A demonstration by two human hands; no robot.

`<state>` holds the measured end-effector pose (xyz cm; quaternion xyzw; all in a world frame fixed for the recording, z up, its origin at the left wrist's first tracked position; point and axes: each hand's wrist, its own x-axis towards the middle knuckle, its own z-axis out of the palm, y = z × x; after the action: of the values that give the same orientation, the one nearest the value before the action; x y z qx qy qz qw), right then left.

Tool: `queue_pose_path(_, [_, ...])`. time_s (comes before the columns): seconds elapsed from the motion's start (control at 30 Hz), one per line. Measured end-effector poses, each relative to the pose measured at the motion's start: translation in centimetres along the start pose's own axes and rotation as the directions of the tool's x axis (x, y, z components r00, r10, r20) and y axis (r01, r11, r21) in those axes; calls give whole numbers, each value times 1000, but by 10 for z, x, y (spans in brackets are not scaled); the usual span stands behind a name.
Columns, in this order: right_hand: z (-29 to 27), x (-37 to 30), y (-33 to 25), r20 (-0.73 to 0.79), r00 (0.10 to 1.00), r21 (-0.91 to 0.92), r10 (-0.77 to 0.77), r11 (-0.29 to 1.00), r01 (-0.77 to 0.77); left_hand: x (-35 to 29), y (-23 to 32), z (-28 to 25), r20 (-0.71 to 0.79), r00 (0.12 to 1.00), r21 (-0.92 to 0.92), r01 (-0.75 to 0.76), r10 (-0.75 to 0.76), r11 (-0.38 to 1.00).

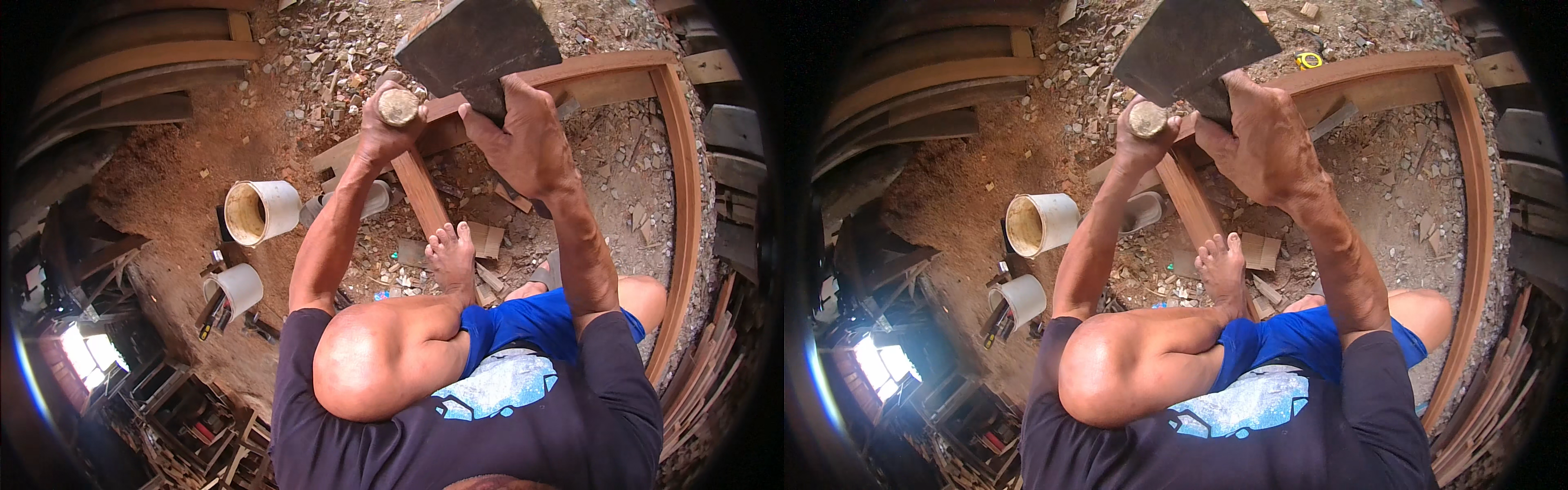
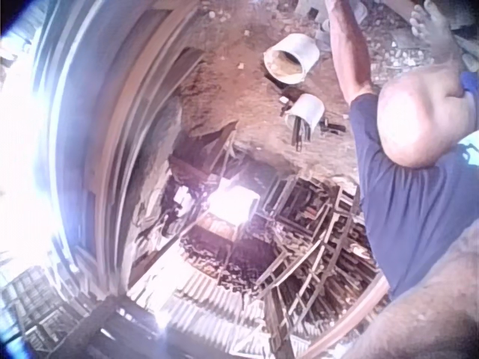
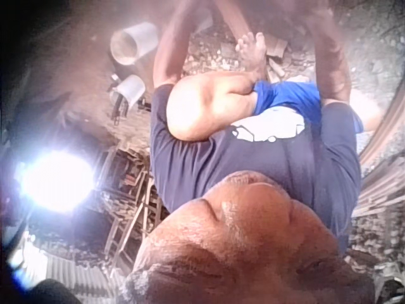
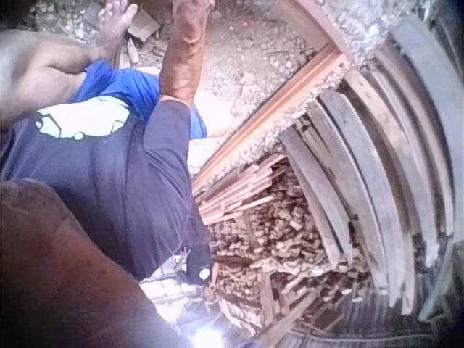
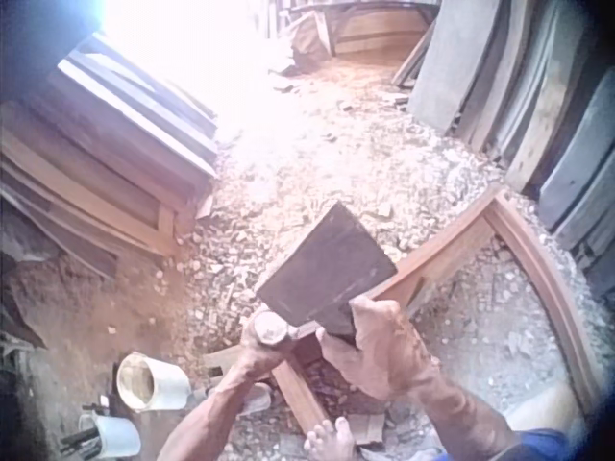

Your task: The person sits on the floor and uses a chisel and mallet to carve a groove into a wooden frame. They repeatedly strike the chisel to remove wood, occasionally pause to clear debris, and measure the frame with a tape measure.

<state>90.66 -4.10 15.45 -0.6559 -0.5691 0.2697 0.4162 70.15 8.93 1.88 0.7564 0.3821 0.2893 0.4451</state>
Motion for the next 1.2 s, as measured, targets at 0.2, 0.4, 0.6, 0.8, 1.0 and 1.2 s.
queue_pose_path(0.2, [-4,4,-14,-14,999,-89,-47,995,46,-12,-3,-6,-2,998,26,-67,67,997])
queue_pose_path(0.4, [41,8,21,285,952,-369,-115,903,220,-27,-16,-17,186,967,259,-219,174,941])
queue_pose_path(0.6, [36,-6,9,151,982,-175,-111,975,137,-36,-16,-9,68,983,198,-179,169,964])
queue_pose_path(0.8, [6,0,-5,54,998,-78,43,996,-39,6,-10,-4,-34,998,-279,33,-44,960])
queue_pose_path(1.0, [-7,-7,-5,-132,988,74,85,994,-75,13,-15,-6,-9,995,24,-102,102,995])
queue_pose_path(1.2, [4,3,-3,-96,989,-221,-109,972,85,-3,-2,-7,46,997,-39,-61,63,997])
